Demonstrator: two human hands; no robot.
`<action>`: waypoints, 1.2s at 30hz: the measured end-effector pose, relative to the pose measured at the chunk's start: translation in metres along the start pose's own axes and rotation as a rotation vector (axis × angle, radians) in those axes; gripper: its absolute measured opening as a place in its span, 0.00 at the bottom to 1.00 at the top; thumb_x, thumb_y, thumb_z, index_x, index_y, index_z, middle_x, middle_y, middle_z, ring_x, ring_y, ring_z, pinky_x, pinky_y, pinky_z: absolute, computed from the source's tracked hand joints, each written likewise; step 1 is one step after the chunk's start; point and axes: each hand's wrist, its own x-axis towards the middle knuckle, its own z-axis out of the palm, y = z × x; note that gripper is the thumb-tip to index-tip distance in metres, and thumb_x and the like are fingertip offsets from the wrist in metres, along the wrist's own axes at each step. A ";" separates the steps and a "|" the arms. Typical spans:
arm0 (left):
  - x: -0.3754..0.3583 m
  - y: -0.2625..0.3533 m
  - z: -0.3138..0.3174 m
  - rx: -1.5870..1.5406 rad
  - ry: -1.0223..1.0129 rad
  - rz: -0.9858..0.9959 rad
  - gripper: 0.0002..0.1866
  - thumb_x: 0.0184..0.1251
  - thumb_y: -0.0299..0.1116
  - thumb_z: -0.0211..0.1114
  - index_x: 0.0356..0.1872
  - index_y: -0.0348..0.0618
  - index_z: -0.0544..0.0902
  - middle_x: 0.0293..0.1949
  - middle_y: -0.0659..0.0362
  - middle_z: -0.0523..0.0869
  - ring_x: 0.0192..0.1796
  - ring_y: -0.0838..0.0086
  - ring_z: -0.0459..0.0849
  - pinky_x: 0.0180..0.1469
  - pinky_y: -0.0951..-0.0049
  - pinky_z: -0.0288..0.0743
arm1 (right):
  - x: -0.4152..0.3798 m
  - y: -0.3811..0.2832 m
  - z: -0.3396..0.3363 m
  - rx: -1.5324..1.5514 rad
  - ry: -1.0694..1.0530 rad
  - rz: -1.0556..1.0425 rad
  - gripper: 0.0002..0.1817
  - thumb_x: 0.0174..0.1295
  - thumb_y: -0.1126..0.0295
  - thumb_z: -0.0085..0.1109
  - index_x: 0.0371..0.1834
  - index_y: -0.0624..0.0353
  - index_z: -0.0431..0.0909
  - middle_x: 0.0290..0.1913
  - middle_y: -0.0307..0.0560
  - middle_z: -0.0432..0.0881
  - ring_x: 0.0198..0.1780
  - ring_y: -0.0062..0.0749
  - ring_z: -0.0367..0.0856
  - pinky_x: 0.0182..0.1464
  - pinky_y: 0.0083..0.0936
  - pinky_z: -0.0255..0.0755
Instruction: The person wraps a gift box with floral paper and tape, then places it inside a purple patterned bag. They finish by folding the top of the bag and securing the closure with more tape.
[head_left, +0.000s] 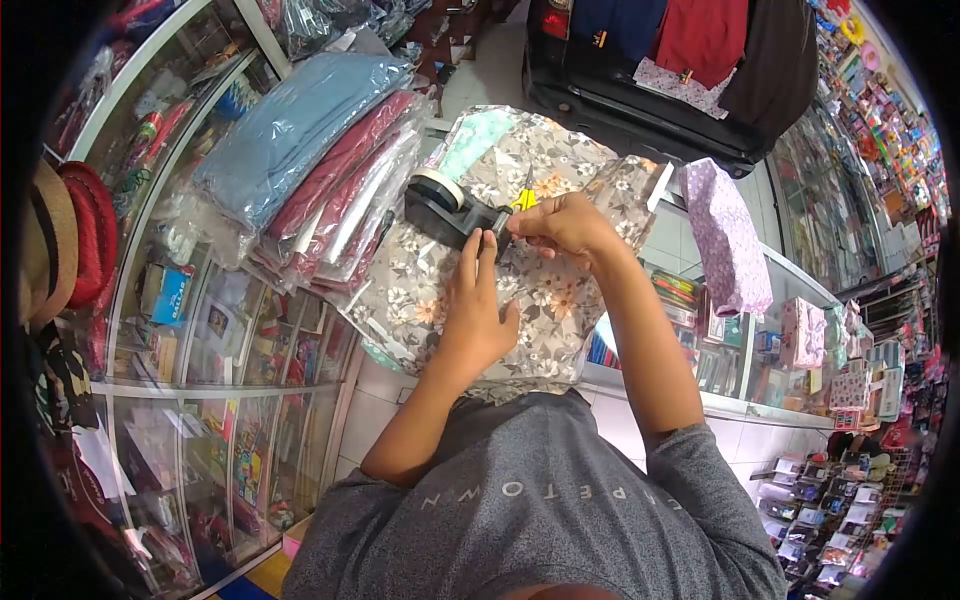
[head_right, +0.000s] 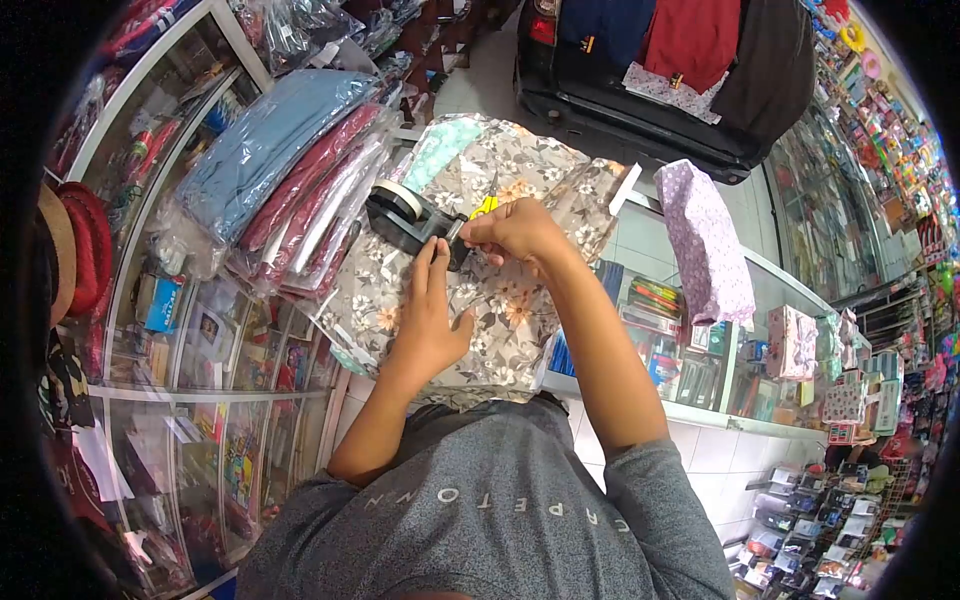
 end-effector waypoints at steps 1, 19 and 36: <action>0.000 0.000 0.001 0.011 0.002 0.005 0.50 0.61 0.27 0.72 0.82 0.33 0.54 0.81 0.39 0.56 0.80 0.37 0.61 0.80 0.47 0.60 | 0.000 0.001 0.000 0.007 -0.012 -0.005 0.09 0.64 0.74 0.76 0.38 0.71 0.90 0.32 0.46 0.89 0.22 0.21 0.77 0.21 0.20 0.66; -0.001 0.003 0.001 0.026 -0.004 0.012 0.51 0.60 0.26 0.71 0.83 0.29 0.51 0.80 0.38 0.55 0.81 0.38 0.59 0.81 0.44 0.54 | 0.006 0.026 0.002 0.171 0.051 -0.034 0.08 0.61 0.79 0.72 0.38 0.76 0.88 0.28 0.49 0.88 0.18 0.24 0.76 0.19 0.21 0.66; -0.002 0.005 0.010 0.058 0.041 -0.022 0.52 0.59 0.24 0.72 0.83 0.32 0.52 0.81 0.41 0.56 0.81 0.40 0.59 0.81 0.47 0.55 | -0.019 0.055 0.008 0.100 0.109 -0.179 0.06 0.65 0.76 0.71 0.36 0.71 0.88 0.27 0.41 0.86 0.22 0.18 0.77 0.24 0.21 0.72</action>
